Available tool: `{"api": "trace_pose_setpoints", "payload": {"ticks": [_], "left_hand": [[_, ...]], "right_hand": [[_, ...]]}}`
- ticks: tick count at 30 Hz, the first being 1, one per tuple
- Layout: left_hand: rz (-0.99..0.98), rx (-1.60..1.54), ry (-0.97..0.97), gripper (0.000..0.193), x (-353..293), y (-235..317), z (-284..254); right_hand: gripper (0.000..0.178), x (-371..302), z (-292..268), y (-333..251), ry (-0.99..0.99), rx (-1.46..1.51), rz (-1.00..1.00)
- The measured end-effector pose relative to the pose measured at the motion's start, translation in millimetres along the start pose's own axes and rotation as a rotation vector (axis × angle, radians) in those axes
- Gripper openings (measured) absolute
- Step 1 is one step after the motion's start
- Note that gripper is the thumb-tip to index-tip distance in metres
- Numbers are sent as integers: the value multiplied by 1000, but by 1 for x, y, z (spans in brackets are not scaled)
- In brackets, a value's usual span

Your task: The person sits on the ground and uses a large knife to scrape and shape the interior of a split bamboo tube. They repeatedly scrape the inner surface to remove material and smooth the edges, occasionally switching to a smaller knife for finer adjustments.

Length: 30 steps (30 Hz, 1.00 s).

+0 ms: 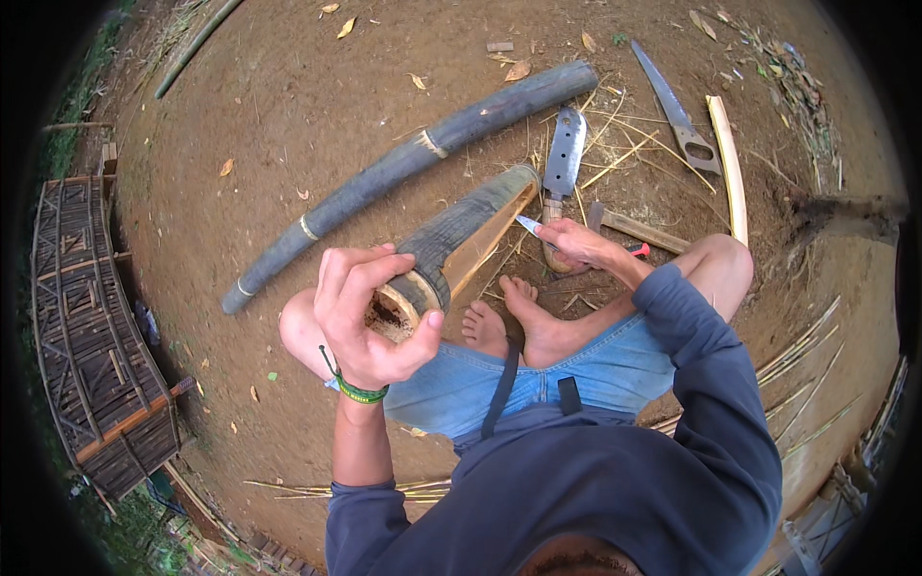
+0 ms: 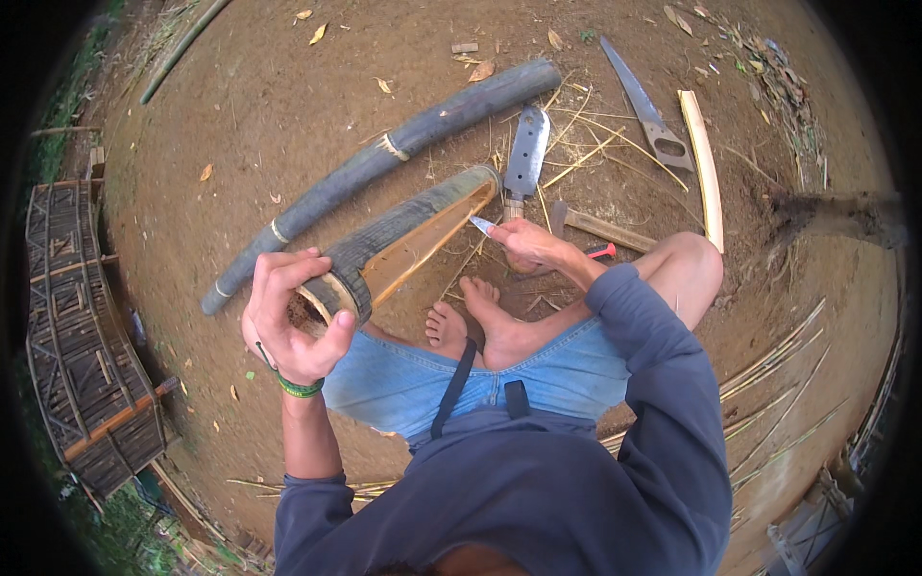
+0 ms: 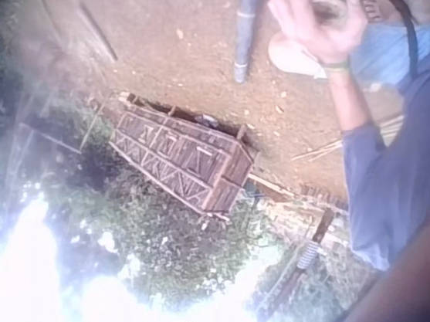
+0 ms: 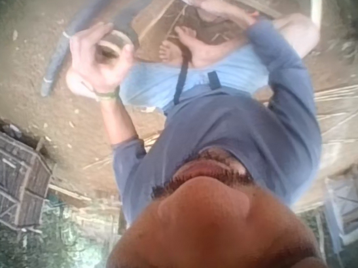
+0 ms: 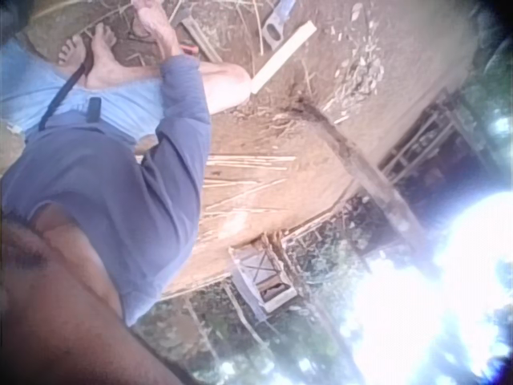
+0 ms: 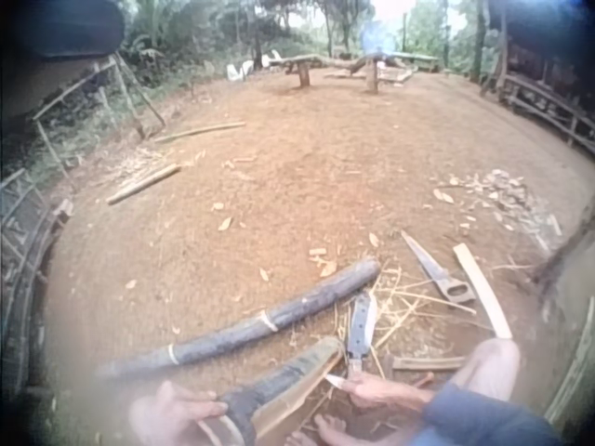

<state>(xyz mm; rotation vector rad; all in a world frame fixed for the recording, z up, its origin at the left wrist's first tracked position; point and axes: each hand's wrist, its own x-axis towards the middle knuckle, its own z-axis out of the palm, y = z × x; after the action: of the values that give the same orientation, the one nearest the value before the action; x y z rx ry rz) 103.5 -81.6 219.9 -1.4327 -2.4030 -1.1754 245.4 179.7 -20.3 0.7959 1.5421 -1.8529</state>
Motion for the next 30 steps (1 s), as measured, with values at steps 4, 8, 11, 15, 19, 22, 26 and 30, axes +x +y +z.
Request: {"api": "trace_pose_setpoints", "payload": {"ticks": [4,8,11,15,19,22,26,30], "left_hand": [[7,-10,5,47,3,1,2],[-19,-35,5,47,0,3,2],[-5,-18,-11,46,-5,4,-1],[-9,-2,-4,46,-10,-1,-4],[-48,-38,41,45,-7,-8,-3],[-25,-33,19,45,-6,-6,-5],[-12,-6,-11,45,-2,6,1],[2,-10,21,44,-3,-1,0]], "right_hand": [[40,2,-2,12,-36,37,-35],[42,8,-6,7,-8,41,28],[43,32,0,-2,56,-4,-37],[43,33,6,-8,33,-63,-28],[46,11,16,-14,-72,-19,-25],[47,-10,29,-25,-88,-41,-40],[49,-17,28,-21,-50,-28,-30],[55,-51,62,-45,-208,-74,-201]]}}
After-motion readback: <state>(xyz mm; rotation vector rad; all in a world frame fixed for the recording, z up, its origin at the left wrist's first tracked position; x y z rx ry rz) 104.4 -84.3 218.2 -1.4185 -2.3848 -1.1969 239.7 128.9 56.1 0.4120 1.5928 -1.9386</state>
